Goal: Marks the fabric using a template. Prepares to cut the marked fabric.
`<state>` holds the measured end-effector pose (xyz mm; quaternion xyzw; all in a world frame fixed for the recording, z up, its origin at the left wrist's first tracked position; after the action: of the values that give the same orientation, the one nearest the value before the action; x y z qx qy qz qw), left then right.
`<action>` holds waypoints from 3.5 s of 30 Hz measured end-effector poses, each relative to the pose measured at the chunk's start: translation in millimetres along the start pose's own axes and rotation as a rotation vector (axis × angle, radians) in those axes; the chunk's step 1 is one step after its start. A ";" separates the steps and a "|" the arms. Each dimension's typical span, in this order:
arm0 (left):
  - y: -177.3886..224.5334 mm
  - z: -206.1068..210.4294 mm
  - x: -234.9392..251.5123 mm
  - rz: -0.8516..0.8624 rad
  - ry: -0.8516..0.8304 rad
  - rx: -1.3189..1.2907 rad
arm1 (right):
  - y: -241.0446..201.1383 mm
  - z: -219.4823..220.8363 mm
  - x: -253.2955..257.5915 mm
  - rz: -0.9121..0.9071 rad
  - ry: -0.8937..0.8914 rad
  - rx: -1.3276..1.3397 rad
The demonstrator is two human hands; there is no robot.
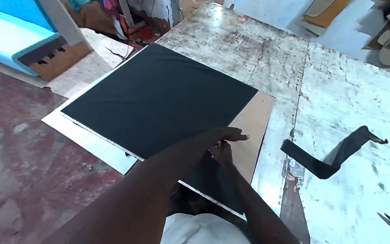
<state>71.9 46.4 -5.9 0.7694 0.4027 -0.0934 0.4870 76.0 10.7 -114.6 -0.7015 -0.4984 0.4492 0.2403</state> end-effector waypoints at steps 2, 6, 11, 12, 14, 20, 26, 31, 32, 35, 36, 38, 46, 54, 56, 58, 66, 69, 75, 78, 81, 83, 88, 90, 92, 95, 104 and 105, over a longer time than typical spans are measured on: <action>-1.4 1.0 -1.9 -0.002 0.004 -0.011 | -3.7 7.9 -5.4 0.050 -0.151 0.033; -2.3 0.9 -6.3 0.026 0.009 -0.023 | -9.0 -18.7 -12.0 -0.196 -0.148 -0.069; -4.8 2.4 -5.5 0.037 -0.007 -0.002 | 19.5 -49.1 -28.1 -0.442 -0.095 -0.461; -5.5 2.1 -5.3 0.039 -0.010 0.004 | 22.1 -50.3 -32.5 -0.454 -0.099 -0.500; -7.7 1.5 -4.5 0.033 -0.021 0.006 | 26.8 -53.2 -37.9 -0.461 -0.094 -0.544; -10.2 2.3 -0.5 0.013 -0.048 -0.004 | 31.9 -55.3 -45.5 -0.526 -0.002 -0.560; -8.6 1.2 -2.5 -0.006 -0.045 -0.037 | -0.1 -29.1 -33.0 -0.629 0.046 -0.553; -7.5 1.4 -5.9 -0.012 -0.013 -0.060 | -32.6 -3.5 -24.8 -0.691 0.042 -0.578; -8.1 1.6 -6.9 -0.015 -0.009 -0.078 | -37.5 -1.8 -23.9 -0.652 0.021 -0.586; -9.4 0.8 -6.8 -0.011 0.000 -0.075 | -31.8 -5.5 -6.9 -0.487 -0.066 -0.509; -9.9 0.8 -6.5 -0.005 0.002 -0.068 | -27.0 -9.7 -2.1 -0.489 -0.077 -0.461; -11.6 0.9 -6.5 0.003 0.014 -0.086 | -16.2 -18.4 2.3 -0.526 -0.127 -0.427; -12.6 3.8 -4.5 0.006 0.025 -0.075 | 3.1 -27.2 -10.3 -0.665 -0.203 -0.541; -8.9 13.1 -4.4 0.011 0.043 0.005 | 4.5 -43.9 -26.7 -0.495 -0.249 -0.719; -14.0 19.9 12.6 0.014 0.010 0.091 | 14.2 -55.0 -35.5 -0.412 -0.274 -0.732; -32.2 30.7 52.1 0.118 0.054 0.230 | 28.2 -65.5 -43.6 -0.334 -0.289 -0.745; -38.6 57.8 67.0 0.095 0.043 0.459 | 71.0 -96.4 -75.1 -0.245 -0.318 -0.700; -40.5 63.3 70.4 0.090 0.087 0.482 | 77.8 -100.8 -81.6 -0.236 -0.330 -0.684; -35.6 79.4 67.6 0.007 0.201 0.522 | 83.5 -104.3 -87.3 -0.250 -0.334 -0.683; -32.7 81.3 64.0 0.007 0.217 0.548 | 85.6 -105.7 -90.6 -0.239 -0.340 -0.681; -31.6 80.5 64.3 -0.003 0.219 0.556 | 87.3 -107.3 -91.4 -0.225 -0.342 -0.693; -32.4 81.4 65.3 -0.012 0.220 0.554 | 88.2 -107.4 -92.6 -0.221 -0.351 -0.703; -33.9 81.4 67.5 -0.016 0.225 0.550 | 86.4 -106.8 -93.1 -0.282 -0.353 -0.701; -33.1 81.3 66.5 -0.018 0.223 0.554 | 83.4 -104.3 -91.9 -0.323 -0.363 -0.735; -32.9 81.5 66.3 -0.021 0.221 0.561 | 79.3 -100.3 -90.9 -0.353 -0.389 -0.782; -33.5 81.7 66.0 -0.024 0.226 0.556 | 74.5 -95.4 -89.7 -0.415 -0.434 -0.829; -32.1 81.1 65.5 -0.010 0.237 0.555 | 95.6 -123.4 -103.4 -0.444 -0.496 -0.850; -32.5 81.2 65.7 -0.010 0.237 0.554 | 101.8 -135.4 -105.3 -0.402 -0.465 -0.749</action>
<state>112.2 20.7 -104.3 0.8765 0.4198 -0.1117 0.2076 232.5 -110.2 -88.2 -0.5106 -0.7919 0.3287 -0.0645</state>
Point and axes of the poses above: each hand's wrist, its own x-axis towards the middle knuckle, its own z-axis out of the palm, y = z × x, the point moved 9 cm from there along x, towards the middle knuckle, and after that the axes turned 1 degree about z, right-handed, at the moved point
